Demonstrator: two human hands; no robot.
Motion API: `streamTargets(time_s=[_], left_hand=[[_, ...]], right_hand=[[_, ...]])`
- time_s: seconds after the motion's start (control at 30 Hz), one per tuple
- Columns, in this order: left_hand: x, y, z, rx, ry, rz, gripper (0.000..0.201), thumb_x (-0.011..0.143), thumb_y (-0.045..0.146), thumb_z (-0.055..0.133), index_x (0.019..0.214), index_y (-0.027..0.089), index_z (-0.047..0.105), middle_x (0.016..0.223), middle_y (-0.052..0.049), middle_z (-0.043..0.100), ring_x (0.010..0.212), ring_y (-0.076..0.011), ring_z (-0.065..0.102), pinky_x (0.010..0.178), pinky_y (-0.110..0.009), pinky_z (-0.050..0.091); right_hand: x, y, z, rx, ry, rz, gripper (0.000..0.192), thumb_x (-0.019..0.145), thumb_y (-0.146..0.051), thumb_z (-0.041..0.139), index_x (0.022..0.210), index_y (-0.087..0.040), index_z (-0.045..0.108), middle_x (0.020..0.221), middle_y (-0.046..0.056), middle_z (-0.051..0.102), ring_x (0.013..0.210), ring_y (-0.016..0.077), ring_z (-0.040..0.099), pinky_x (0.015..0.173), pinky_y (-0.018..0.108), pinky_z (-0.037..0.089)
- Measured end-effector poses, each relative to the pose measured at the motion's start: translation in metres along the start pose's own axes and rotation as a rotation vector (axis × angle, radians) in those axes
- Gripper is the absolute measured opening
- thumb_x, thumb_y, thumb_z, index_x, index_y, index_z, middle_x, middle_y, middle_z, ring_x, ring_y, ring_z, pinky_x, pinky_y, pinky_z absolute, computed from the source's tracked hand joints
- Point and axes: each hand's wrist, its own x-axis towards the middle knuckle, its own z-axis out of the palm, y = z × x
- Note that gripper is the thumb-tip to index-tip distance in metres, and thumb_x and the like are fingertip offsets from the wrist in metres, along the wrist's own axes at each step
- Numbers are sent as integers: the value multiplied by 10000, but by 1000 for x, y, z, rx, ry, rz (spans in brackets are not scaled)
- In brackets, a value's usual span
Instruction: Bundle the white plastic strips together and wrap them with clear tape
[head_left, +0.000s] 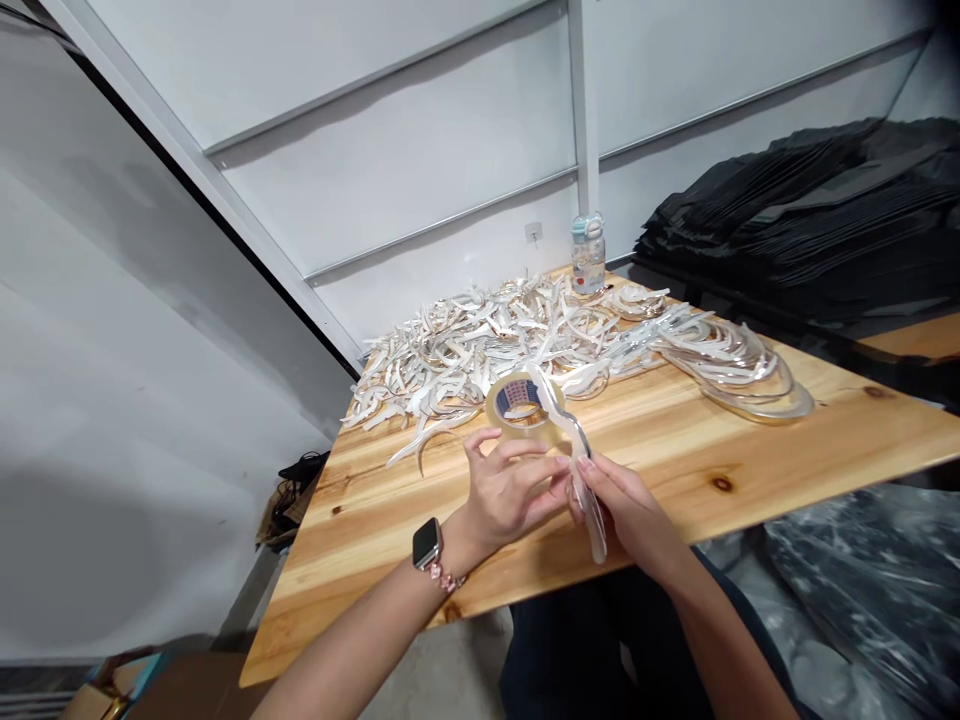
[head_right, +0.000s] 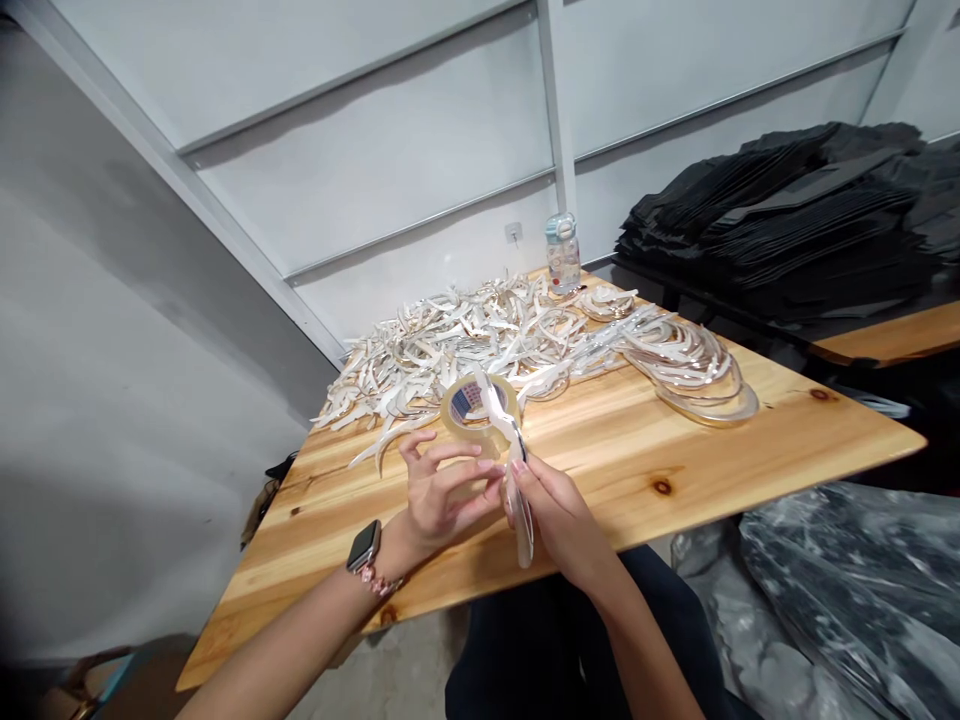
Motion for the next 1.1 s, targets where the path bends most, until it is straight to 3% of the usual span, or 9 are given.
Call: streamTargets(time_s=[0.3, 0.57, 0.63, 0.73, 0.8, 0.87, 0.93, 1.03, 1.1], left_hand=[[-1, 3, 3, -139, -75, -104, 302, 701, 82, 647, 849, 227, 426, 676, 67, 615, 693, -149, 613, 851, -381, 344], [-6, 0, 9, -346, -21, -451, 247, 745, 130, 625, 854, 232, 429, 747, 13, 586, 748, -174, 571, 810, -368, 411], [-9, -1, 8, -372, -25, -516, 200, 784, 135, 620, 872, 225, 465, 794, -9, 587, 778, -179, 577, 781, -348, 426], [-13, -3, 9, -355, -79, -563, 161, 822, 115, 583, 911, 219, 498, 848, -28, 588, 823, -190, 579, 774, -342, 429], [-15, -3, 9, -329, -110, -541, 166, 828, 99, 556, 930, 217, 499, 846, -29, 589, 830, -199, 570, 763, -341, 423], [-17, -2, 9, -304, -121, -472, 171, 820, 88, 539, 929, 213, 497, 830, -27, 589, 820, -204, 558, 756, -345, 408], [-17, 1, 8, -293, -120, -388, 177, 810, 79, 525, 927, 209, 495, 813, -24, 590, 805, -202, 549, 758, -351, 390], [-17, 4, 7, -305, -120, -288, 189, 797, 66, 510, 927, 203, 495, 797, -17, 607, 808, -197, 549, 776, -357, 368], [-17, 4, 6, -314, -123, -261, 182, 798, 66, 501, 921, 200, 495, 795, -15, 619, 813, -195, 547, 785, -358, 359]], right_hand=[[-1, 2, -2, -80, -53, 17, 398, 960, -523, 433, 740, -196, 498, 636, -40, 485, 581, 109, 422, 563, 239, 342], [-2, 0, 1, -162, -116, -29, 408, 976, -496, 412, 732, -190, 527, 658, -17, 520, 630, 127, 469, 630, 250, 376], [0, 2, 4, -130, -73, -57, 403, 973, -497, 416, 756, -186, 554, 674, -5, 550, 630, 131, 482, 628, 251, 382], [4, 4, 0, -30, 38, -100, 335, 943, -512, 469, 956, -200, 590, 721, 13, 624, 638, 150, 524, 610, 255, 400], [9, -3, -14, -32, 110, -139, 324, 922, -509, 508, 1039, -215, 581, 781, 31, 669, 690, 178, 577, 651, 276, 438], [20, -20, -38, -186, 186, -208, 295, 916, -484, 526, 1022, -220, 605, 901, 57, 697, 816, 218, 623, 737, 309, 465], [42, -46, -71, -525, 253, -348, 270, 918, -444, 523, 981, -215, 653, 1003, 75, 700, 969, 253, 614, 836, 338, 456], [94, -88, -125, -1193, 385, -519, 286, 940, -317, 428, 1038, -228, 682, 1058, 69, 711, 1023, 260, 603, 907, 385, 437], [133, -108, -156, -1304, 411, -505, 294, 901, -221, 442, 1038, -189, 700, 1074, 100, 716, 1054, 286, 588, 965, 427, 400]])
